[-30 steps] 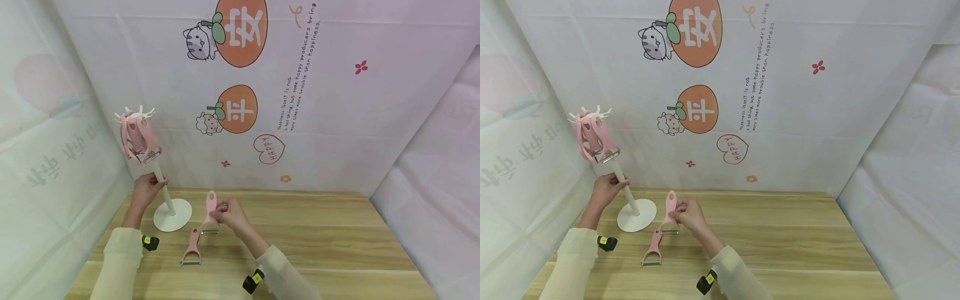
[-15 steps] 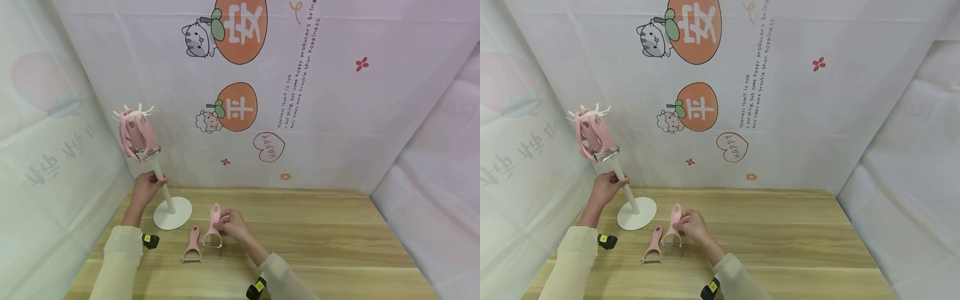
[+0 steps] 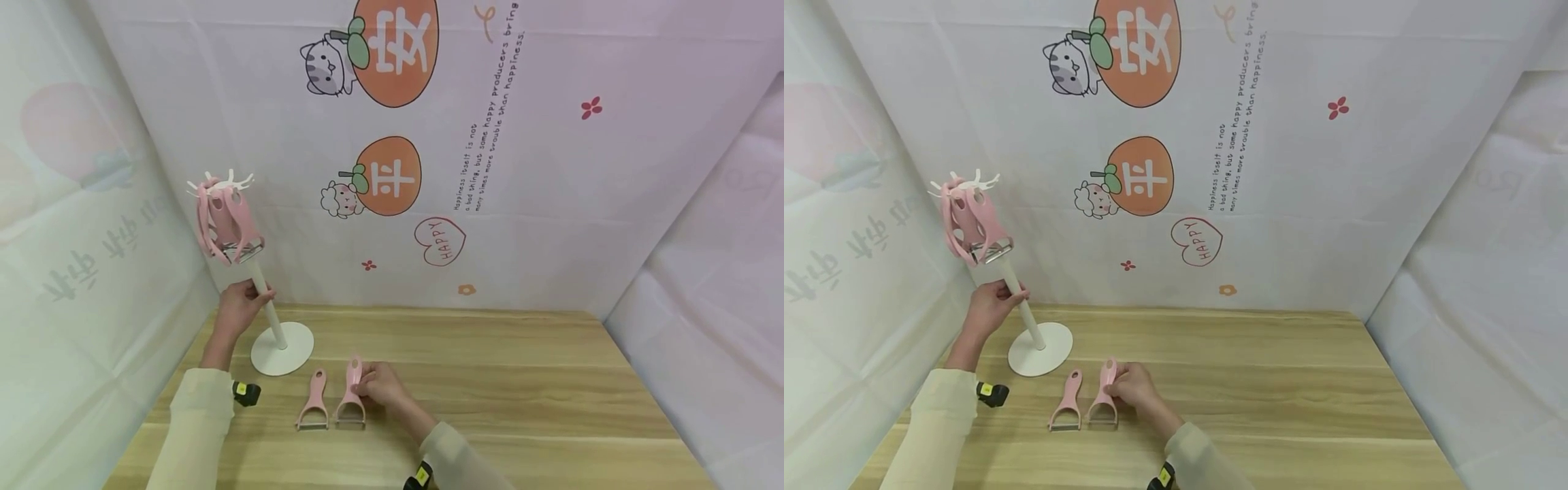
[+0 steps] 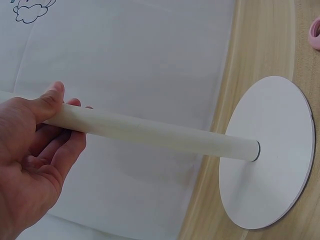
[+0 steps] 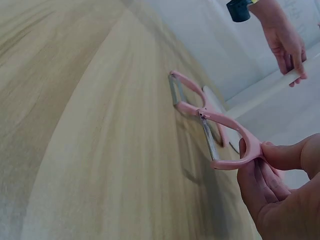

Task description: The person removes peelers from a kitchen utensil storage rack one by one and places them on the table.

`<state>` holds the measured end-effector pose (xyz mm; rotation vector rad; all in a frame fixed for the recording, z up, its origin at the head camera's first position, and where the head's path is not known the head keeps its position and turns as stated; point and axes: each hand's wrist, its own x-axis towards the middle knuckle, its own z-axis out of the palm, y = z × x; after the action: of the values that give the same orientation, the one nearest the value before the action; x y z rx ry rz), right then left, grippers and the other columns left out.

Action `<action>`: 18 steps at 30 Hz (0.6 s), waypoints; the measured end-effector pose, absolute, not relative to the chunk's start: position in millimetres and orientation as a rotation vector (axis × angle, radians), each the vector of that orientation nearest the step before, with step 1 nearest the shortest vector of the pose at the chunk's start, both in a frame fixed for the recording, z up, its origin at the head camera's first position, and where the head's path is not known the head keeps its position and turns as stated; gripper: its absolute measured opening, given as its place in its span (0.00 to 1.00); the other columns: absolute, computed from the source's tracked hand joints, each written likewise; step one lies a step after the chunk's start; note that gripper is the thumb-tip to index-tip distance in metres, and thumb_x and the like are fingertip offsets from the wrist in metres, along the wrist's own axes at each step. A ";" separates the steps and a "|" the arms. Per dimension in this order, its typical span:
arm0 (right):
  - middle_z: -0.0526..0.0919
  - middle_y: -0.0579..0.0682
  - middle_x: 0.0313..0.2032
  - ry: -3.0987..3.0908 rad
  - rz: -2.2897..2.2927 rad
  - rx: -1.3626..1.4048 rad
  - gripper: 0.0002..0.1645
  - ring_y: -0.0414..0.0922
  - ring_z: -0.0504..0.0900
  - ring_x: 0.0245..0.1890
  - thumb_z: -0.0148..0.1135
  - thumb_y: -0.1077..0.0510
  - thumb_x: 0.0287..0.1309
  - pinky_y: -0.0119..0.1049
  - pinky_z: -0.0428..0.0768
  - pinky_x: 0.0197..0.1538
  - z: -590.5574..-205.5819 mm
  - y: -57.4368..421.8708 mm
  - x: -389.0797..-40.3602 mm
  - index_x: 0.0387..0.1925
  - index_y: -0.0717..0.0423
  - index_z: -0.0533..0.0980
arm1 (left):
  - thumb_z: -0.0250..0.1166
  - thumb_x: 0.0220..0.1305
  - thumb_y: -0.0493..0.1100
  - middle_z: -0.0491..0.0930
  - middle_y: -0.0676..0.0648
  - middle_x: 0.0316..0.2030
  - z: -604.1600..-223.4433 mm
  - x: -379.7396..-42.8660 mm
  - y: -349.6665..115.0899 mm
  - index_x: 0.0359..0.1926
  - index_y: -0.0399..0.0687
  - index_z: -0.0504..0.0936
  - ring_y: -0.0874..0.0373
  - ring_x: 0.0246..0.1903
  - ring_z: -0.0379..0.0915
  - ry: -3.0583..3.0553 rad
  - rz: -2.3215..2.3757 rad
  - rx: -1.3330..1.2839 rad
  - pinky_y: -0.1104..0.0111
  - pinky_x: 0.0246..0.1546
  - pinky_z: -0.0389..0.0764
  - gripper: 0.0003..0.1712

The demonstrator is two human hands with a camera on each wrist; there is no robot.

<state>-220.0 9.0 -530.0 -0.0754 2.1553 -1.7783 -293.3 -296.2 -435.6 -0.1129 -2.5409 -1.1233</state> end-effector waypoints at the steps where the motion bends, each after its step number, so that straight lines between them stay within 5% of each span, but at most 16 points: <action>1: 0.85 0.54 0.27 2.153 -1.775 -0.061 0.14 0.38 0.80 0.23 0.67 0.73 0.51 0.26 0.81 0.26 -532.9 8.3 -220.0 0.41 0.69 0.74 | 0.66 0.68 0.45 0.86 0.31 0.40 -435.8 -293.2 -296.3 0.42 0.33 0.84 0.36 0.44 0.84 -2.541 -1.123 -0.114 0.46 0.44 0.85 0.16; 18: 0.86 0.58 0.29 2.240 -1.699 -0.078 0.14 0.39 0.82 0.23 0.66 0.75 0.51 0.31 0.86 0.28 -548.6 3.8 -221.7 0.42 0.73 0.79 | 0.67 0.67 0.44 0.86 0.30 0.39 -437.1 -295.0 -296.3 0.41 0.32 0.84 0.36 0.43 0.85 -2.539 -1.127 -0.111 0.46 0.43 0.85 0.15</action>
<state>-221.7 3.8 -548.6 -0.0778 2.2404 -1.6987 -295.0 -296.3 -437.1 -0.1112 -2.5385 -1.1269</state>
